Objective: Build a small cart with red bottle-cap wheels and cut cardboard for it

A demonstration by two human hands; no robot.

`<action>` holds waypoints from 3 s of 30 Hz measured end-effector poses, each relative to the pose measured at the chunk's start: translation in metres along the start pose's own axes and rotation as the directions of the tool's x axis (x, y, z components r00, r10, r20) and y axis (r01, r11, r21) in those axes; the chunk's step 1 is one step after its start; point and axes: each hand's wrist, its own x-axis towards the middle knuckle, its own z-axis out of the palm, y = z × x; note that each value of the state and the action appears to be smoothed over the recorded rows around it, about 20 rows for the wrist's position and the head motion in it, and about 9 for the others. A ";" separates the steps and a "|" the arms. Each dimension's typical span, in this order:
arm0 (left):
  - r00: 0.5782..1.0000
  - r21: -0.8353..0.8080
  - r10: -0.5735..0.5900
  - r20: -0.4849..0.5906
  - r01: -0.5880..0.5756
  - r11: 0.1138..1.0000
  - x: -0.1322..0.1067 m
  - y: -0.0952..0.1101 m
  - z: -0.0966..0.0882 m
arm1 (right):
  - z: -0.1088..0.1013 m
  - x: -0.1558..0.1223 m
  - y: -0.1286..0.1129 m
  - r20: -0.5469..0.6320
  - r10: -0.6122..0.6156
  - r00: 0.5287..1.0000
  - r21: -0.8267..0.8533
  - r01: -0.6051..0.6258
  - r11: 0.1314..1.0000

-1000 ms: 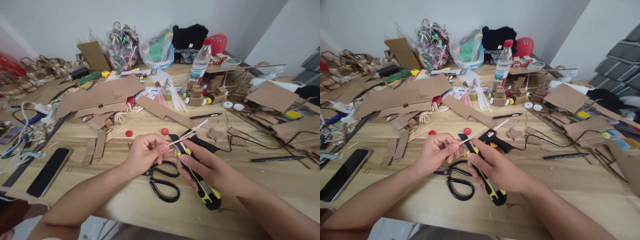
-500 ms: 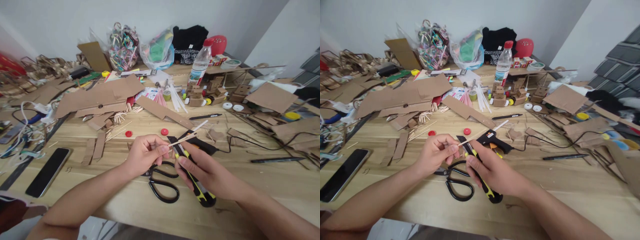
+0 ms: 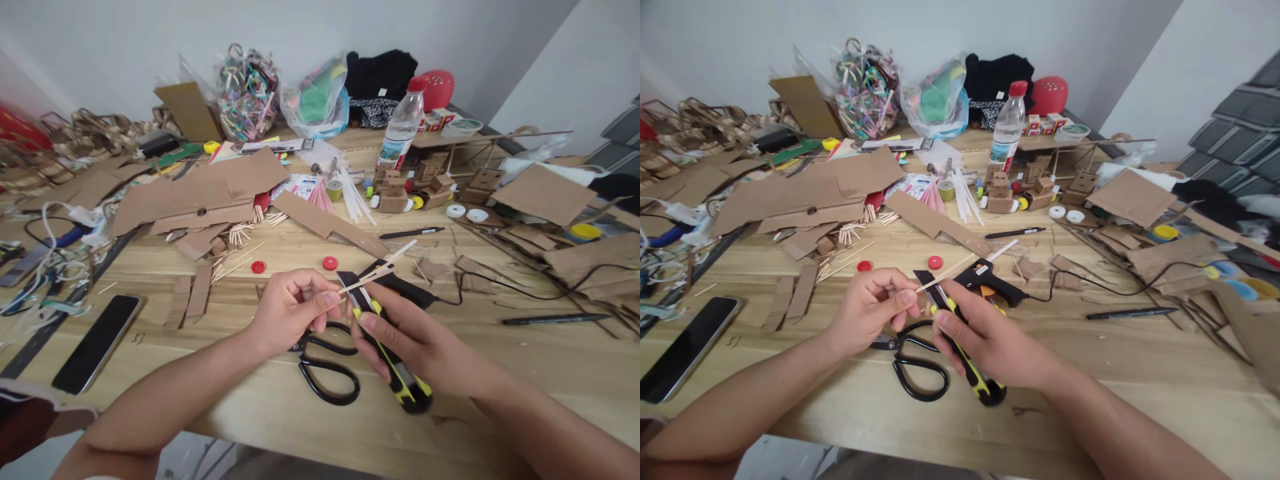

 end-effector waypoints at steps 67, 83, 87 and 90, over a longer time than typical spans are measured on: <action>0.584 0.576 0.377 0.719 -0.804 0.148 0.031 -0.030 0.047 | 0.051 -0.044 -0.006 -0.433 0.384 0.816 -0.896 -0.435 -0.086; 0.593 0.576 0.402 0.697 -0.798 0.177 0.036 -0.030 0.047 | 0.054 -0.042 -0.006 -0.472 0.337 0.815 -0.879 -0.467 -0.100; 0.615 0.577 0.388 0.686 -0.785 0.224 0.037 -0.029 0.045 | 0.054 -0.042 -0.008 -0.456 0.316 0.832 -0.889 -0.445 -0.111; 0.649 0.605 0.365 0.667 -0.758 0.243 0.037 -0.028 0.043 | 0.054 -0.043 -0.007 -0.435 0.291 0.852 -0.900 -0.421 -0.114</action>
